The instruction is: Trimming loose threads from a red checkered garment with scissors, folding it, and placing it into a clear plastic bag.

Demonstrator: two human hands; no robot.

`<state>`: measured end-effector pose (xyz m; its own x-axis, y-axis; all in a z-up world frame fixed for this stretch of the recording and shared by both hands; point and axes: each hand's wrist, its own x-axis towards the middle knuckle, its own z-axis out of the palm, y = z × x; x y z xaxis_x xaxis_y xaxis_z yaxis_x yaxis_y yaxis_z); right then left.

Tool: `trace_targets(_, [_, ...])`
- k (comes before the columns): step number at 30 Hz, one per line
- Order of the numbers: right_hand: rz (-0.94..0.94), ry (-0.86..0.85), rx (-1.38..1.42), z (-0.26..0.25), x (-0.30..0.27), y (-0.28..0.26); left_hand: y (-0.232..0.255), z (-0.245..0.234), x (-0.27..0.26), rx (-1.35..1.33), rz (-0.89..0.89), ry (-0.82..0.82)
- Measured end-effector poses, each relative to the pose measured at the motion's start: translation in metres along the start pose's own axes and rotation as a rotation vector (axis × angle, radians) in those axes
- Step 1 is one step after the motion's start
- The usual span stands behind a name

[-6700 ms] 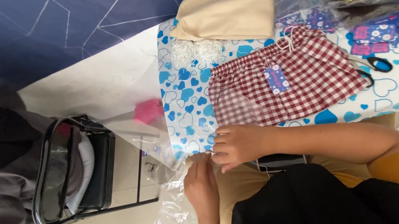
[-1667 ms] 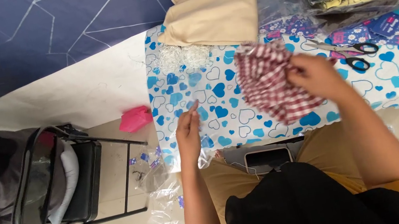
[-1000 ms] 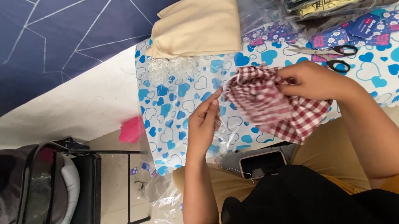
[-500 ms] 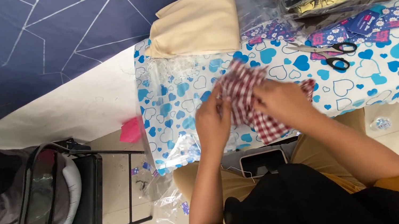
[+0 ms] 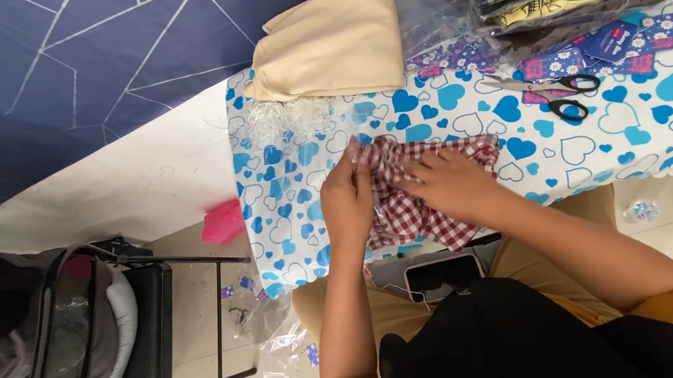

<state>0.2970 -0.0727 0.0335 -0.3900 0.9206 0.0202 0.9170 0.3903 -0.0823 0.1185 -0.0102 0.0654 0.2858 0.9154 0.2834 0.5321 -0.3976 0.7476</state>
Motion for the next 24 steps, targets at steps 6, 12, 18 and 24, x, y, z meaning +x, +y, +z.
trace_targets(6, [-0.125, 0.468, -0.243, 0.056, -0.002, -0.005, -0.019, 0.008, 0.001, 0.04, 0.032, -0.001])
trace_targets(12, [-0.19, 0.433, -0.156, 0.051, 0.017, 0.01, -0.023, 0.029, -0.011, 0.223, 0.194, 0.002])
trace_targets(18, [0.03, 0.044, 0.362, -0.015, 0.03, 0.024, -0.028, 0.026, -0.03, 0.311, 0.375, 0.072])
trace_targets(24, [-0.075, 0.497, -0.271, 0.012, 0.046, 0.029, -0.04, 0.03, -0.026, 0.288, 0.314, 0.104])
